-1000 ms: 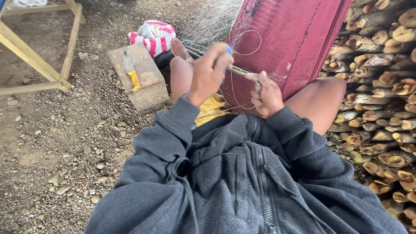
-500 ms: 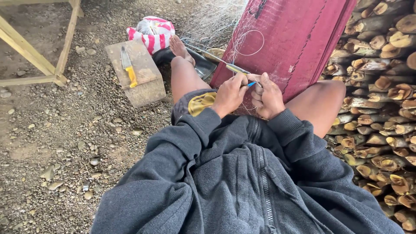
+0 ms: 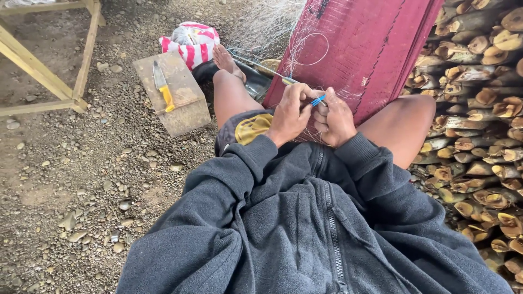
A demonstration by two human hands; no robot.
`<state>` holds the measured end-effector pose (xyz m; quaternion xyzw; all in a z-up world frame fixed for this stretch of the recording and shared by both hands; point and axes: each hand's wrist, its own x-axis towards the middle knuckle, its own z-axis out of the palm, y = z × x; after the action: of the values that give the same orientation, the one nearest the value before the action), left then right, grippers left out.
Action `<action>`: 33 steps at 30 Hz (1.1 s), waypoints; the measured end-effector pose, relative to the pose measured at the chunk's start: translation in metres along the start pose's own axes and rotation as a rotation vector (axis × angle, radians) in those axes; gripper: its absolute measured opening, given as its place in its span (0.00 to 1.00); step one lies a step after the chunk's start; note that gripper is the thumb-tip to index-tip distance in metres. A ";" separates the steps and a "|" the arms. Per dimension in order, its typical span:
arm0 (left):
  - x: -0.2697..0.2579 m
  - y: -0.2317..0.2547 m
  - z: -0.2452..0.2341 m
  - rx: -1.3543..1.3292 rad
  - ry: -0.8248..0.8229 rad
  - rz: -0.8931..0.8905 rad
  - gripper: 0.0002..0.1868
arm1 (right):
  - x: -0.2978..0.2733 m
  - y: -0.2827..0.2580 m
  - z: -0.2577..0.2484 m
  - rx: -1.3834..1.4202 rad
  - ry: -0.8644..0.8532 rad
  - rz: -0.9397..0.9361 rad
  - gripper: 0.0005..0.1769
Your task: The person is weaving or repairing a fishing net using a shuttle and a gauge to create consistent mesh sizes.
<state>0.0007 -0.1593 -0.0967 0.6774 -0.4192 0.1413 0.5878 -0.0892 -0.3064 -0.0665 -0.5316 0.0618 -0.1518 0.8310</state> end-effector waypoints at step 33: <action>0.021 0.024 -0.015 -0.036 -0.075 -0.073 0.18 | -0.003 0.005 0.022 0.011 0.020 -0.051 0.22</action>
<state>0.0000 -0.1533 -0.0625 0.6863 -0.4184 0.0866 0.5886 -0.0853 -0.2849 -0.0614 -0.5269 0.0559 -0.1785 0.8291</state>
